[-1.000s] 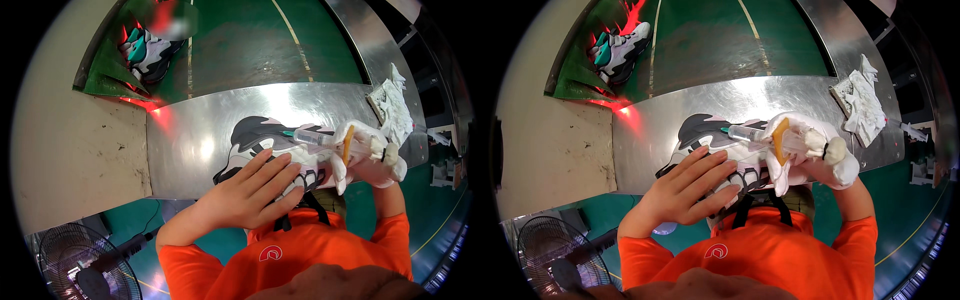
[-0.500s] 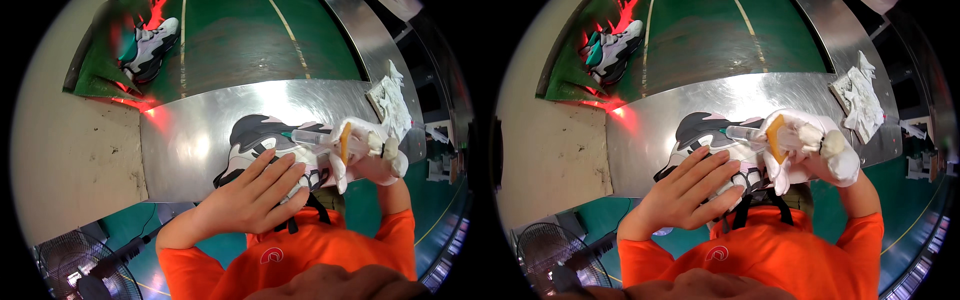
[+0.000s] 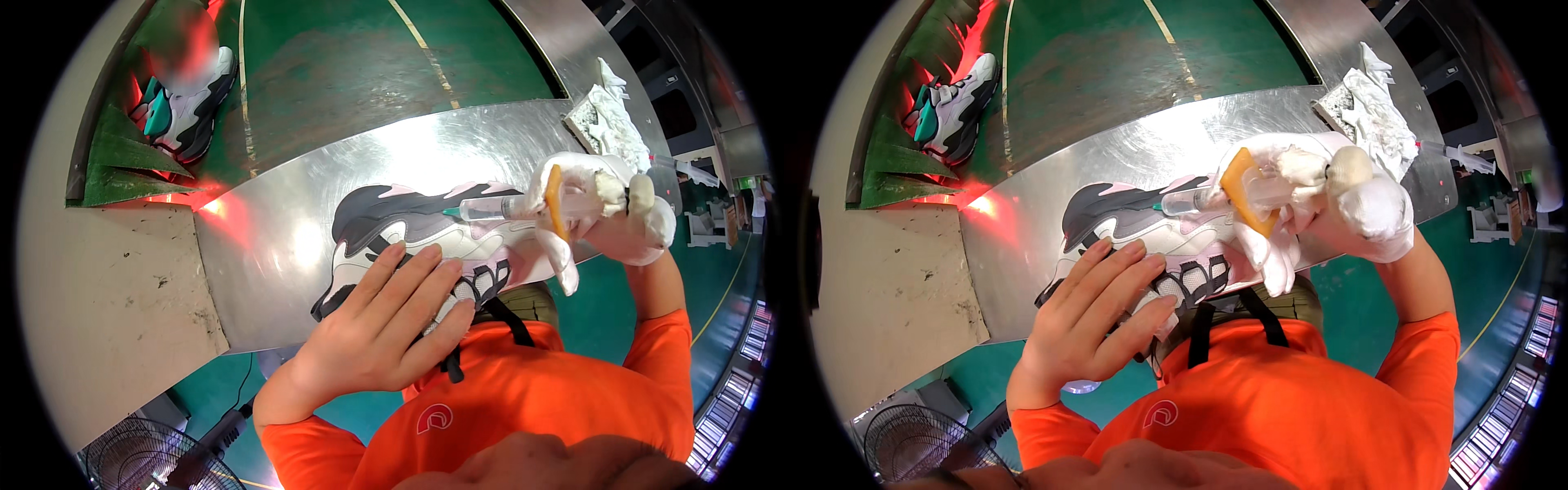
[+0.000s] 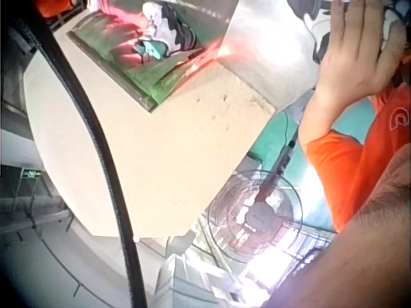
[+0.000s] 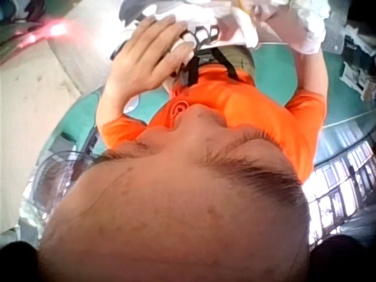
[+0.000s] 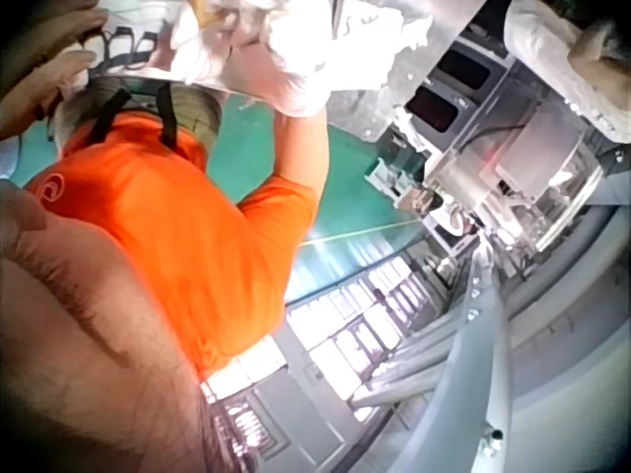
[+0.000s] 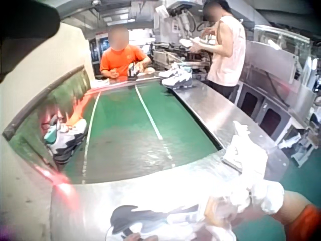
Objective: The person uses a syringe to inject a liquid substance into the upper part of a white and pink sneaker. They repeatedly rotate the shoe to access different areas and then place it on a conveyor belt. The process is repeated for multiple shoes in a factory setting.
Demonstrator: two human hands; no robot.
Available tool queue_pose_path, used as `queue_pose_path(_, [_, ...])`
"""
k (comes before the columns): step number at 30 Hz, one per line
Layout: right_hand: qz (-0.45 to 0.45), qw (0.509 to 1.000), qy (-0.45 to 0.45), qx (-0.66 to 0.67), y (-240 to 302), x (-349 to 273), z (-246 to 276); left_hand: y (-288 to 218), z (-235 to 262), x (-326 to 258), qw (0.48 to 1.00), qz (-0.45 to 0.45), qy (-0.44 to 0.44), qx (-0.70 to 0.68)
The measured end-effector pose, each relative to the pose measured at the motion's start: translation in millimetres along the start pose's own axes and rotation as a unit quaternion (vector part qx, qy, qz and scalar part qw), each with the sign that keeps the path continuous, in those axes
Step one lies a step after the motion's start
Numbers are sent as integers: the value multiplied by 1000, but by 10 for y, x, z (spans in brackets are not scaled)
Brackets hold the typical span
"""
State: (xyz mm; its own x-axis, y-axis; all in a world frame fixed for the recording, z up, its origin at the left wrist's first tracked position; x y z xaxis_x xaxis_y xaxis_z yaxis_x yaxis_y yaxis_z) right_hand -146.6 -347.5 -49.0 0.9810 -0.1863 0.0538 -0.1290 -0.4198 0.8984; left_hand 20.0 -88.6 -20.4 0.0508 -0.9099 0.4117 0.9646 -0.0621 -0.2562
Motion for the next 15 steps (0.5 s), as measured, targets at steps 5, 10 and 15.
queue_pose_path(5, [15,1000,-8,18,44,-81,114,9,-2,30,1000,2,1,-6])
queue_pose_path(10, [26,999,-12,37,67,-143,200,17,-6,65,1000,3,1,-9])
queue_pose_path(15, [31,998,-10,60,71,-191,259,27,3,83,1000,7,1,-13])
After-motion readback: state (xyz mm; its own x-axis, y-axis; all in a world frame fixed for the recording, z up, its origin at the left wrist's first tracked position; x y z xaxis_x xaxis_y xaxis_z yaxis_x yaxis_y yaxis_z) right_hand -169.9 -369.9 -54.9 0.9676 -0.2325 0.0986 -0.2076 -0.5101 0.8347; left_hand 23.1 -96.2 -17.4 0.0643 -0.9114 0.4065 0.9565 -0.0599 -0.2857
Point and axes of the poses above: each hand's wrist, its own x-axis towards the middle knuckle, its own z-axis out of the back of the hand, y = z × x, the point moved 2 cm from there along x, towards the middle knuckle, and after that the axes turned 9 degrees about z, right-handed, at the moved point
